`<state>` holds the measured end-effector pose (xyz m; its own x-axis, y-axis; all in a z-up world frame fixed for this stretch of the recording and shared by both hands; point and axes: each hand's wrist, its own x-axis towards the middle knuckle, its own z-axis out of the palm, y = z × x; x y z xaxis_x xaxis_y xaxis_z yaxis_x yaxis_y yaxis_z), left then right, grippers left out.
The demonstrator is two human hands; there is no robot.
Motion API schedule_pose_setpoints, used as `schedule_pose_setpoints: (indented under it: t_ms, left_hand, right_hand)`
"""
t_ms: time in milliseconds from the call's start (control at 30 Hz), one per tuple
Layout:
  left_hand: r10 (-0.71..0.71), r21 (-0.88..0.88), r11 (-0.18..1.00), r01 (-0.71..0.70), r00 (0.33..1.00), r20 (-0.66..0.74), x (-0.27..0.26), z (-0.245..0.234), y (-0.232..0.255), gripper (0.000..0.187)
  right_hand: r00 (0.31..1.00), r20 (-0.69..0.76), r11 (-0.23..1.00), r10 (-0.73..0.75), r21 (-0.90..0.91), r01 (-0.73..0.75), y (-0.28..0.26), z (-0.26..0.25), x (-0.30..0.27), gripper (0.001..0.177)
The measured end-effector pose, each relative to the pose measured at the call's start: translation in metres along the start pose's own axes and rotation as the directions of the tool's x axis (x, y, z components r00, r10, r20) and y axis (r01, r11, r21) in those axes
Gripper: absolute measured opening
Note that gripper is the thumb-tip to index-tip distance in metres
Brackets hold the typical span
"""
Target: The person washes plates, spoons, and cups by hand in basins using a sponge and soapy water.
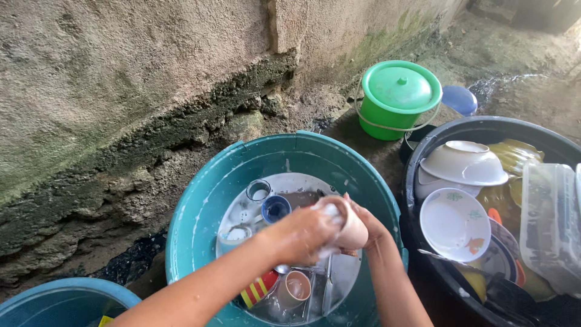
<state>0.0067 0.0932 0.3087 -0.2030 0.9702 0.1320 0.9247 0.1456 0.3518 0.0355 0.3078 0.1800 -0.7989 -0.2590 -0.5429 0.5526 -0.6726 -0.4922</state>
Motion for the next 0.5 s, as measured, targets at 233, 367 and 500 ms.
schedule_pose_setpoints:
  t_ms: [233,367,500]
  left_hand:
    - [-0.423,-0.965,0.14,0.22,0.895,0.143,0.008,0.059,-0.01,0.041]
    - [-0.267,-0.412,0.901,0.136,0.922,-0.281,-0.003,0.062,-0.007,0.045]
    - [-0.236,-0.426,0.898,0.109,0.937,-0.257,0.005,0.055,-0.015,0.04]
  right_hand:
    - [0.953,0.273,0.675,-0.129,-0.68,0.286,-0.021,0.008,-0.007,0.039]
    - [0.94,-0.132,0.83,-0.315,-0.519,0.205,-0.017,0.021,0.011,0.042]
    - [0.818,-0.162,0.778,-0.552,-0.455,0.434,0.011,0.014,0.029,0.029]
